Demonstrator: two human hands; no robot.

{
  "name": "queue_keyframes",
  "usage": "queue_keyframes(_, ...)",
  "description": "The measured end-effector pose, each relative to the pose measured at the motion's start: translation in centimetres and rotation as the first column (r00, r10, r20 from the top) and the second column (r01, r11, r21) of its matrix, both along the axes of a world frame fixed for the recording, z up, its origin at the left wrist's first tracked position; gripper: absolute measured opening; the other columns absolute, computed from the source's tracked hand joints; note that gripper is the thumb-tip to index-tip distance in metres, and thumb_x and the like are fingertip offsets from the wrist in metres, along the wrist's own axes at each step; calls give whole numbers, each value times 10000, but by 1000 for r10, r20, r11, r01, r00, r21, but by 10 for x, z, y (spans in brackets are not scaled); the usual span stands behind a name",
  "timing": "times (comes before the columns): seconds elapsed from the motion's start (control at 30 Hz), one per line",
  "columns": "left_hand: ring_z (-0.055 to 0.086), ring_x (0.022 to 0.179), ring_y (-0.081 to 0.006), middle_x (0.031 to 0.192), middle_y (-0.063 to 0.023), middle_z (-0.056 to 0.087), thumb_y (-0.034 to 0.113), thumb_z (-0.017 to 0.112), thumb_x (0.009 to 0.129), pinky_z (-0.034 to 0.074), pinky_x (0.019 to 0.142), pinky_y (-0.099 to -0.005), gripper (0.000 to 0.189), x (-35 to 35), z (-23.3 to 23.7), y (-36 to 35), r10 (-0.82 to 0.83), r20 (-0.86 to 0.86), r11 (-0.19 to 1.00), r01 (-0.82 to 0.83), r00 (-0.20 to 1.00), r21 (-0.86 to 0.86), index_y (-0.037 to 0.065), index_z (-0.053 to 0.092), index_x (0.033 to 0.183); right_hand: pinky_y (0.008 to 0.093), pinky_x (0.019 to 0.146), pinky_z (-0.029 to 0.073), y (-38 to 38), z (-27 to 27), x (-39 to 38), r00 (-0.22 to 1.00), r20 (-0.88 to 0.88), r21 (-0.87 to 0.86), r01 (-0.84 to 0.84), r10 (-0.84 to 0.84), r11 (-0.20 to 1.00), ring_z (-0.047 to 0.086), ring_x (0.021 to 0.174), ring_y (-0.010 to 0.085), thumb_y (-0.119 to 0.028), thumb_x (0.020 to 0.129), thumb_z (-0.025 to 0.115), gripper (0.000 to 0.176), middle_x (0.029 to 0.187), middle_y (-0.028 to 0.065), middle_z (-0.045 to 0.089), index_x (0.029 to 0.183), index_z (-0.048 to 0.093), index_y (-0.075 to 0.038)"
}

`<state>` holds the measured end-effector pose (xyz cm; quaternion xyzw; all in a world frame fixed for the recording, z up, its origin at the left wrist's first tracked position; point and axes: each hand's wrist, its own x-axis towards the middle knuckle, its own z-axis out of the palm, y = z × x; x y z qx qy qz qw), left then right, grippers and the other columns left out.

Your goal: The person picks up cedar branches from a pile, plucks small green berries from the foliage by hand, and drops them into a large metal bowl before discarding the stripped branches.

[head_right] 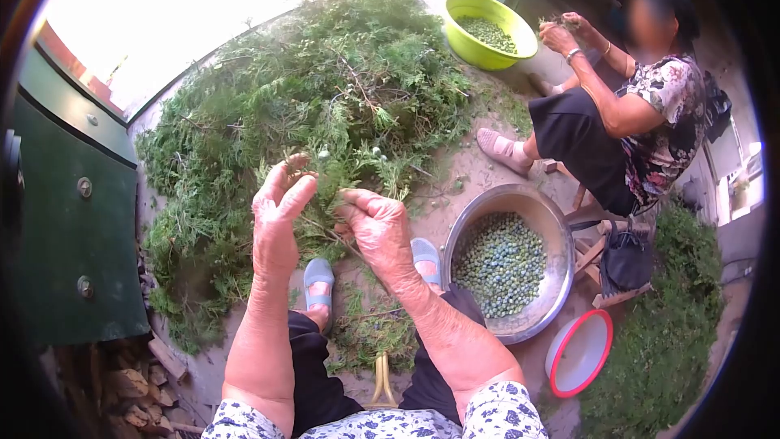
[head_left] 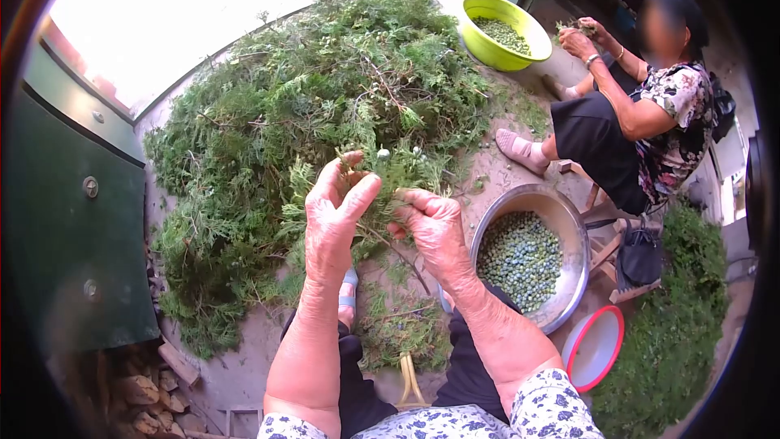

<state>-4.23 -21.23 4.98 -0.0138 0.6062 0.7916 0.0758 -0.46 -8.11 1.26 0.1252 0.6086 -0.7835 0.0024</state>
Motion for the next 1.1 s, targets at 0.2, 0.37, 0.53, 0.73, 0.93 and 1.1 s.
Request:
queue_keyframes(0.2,544,793,-71,877,-5,628,40,653,791,420,734,-226,171,2,-22,10,31,0,994,-31,1000,101,6,624,956,206,608,515,-11,-1,7,1000,-22,-18,4,-5,1000,603,716,78,-80,828,626,232,869,56,652,1032,630,29)
queue_keyframes(0.37,515,727,-30,821,29,615,60,637,820,415,639,-187,144,5,-22,14,12,-82,990,-1,997,140,10,629,955,215,587,493,-9,-2,6,1000,-27,62,-11,12,998,587,667,73,-42,815,618,189,827,35,651,991,647,20)
queue_keyframes(0.53,502,713,-19,817,30,611,50,631,823,410,622,-178,139,4,-25,13,36,-120,992,-21,992,122,0,633,953,211,551,469,-6,4,5,1000,-24,44,-16,17,999,557,618,58,-13,793,619,172,758,24,628,959,654,14)
queue_keyframes(0.73,493,711,-24,795,43,603,40,630,819,405,627,-183,152,7,-23,12,-36,-172,993,16,984,-117,-13,641,962,277,687,484,25,17,-10,860,-487,481,409,-152,775,592,791,176,-69,806,638,179,921,90,598,974,623,-8)
queue_keyframes(0.93,444,644,-17,707,67,553,58,636,803,356,562,-180,101,14,-15,22,-90,-202,958,29,975,-286,-20,651,863,319,737,468,10,14,-3,917,-394,399,237,-68,886,589,808,255,-75,770,652,154,855,116,609,907,640,-6)
queue_keyframes(1.1,399,620,-20,652,64,511,77,636,791,329,539,-191,107,15,-17,21,-123,-236,928,27,964,-371,-27,638,814,301,669,476,18,26,2,863,-494,520,392,-107,759,596,741,209,-38,752,665,103,821,95,612,851,637,-24)
